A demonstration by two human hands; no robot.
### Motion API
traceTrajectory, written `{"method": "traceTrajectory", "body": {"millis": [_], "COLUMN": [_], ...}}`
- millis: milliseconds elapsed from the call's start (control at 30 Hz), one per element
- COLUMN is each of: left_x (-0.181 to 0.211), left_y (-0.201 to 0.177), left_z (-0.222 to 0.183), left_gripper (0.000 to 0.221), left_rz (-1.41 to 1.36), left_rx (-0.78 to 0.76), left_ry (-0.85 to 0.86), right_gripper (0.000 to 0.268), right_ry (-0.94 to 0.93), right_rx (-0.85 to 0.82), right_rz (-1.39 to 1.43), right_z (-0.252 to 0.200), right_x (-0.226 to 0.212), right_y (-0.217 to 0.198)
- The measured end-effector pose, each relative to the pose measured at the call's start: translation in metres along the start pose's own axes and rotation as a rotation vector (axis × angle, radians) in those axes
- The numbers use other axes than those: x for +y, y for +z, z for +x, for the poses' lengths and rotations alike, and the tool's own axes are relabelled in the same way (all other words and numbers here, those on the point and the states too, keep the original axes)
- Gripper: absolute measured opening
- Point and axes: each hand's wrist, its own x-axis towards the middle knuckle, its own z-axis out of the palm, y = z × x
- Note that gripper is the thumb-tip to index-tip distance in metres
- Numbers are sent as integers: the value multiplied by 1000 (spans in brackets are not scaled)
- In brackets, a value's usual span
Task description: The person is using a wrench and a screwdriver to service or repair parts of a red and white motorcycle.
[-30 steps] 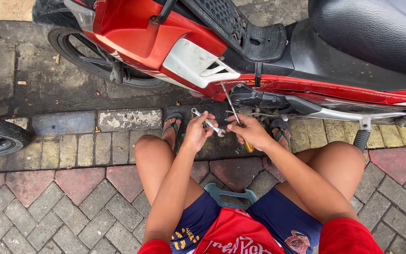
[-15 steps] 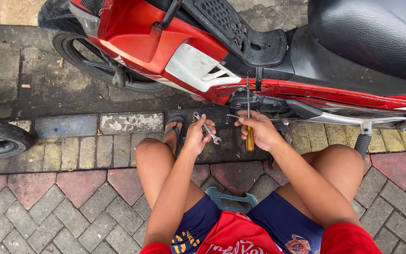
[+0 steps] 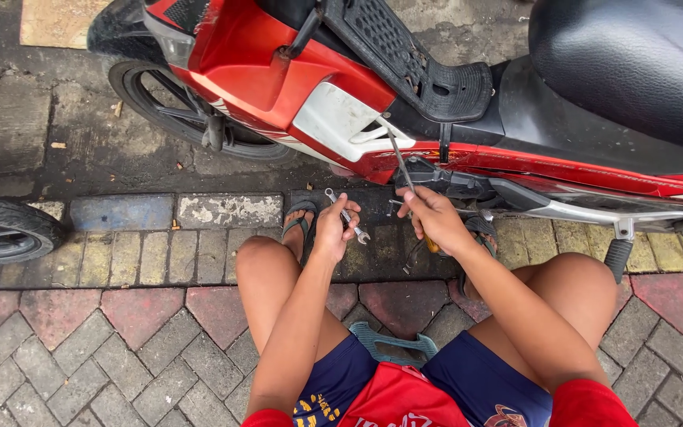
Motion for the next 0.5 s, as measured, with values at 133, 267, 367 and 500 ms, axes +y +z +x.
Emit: {"method": "traceTrajectory", "body": {"millis": [133,267,367,500], "left_x": [-1,11,21,32], "left_y": [-2,-1,-1,-7], "left_z": [7,6,5,11], "left_gripper": [42,41,40,39], "left_rz": [5,27,37,64], "left_rx": [3,-3,-12,-40], "left_ry": [-6,-10,-7,17], "right_gripper": [34,39,22,13], "right_ry": [-149,-255,-495,-1148], "right_rx": [23,91,238,322], "right_rz": [-113,-227,-243,-428], "right_z": [16,50,95,106], "right_x": [-44,-72,-70,-132], "right_y": [27,62,78,114]}}
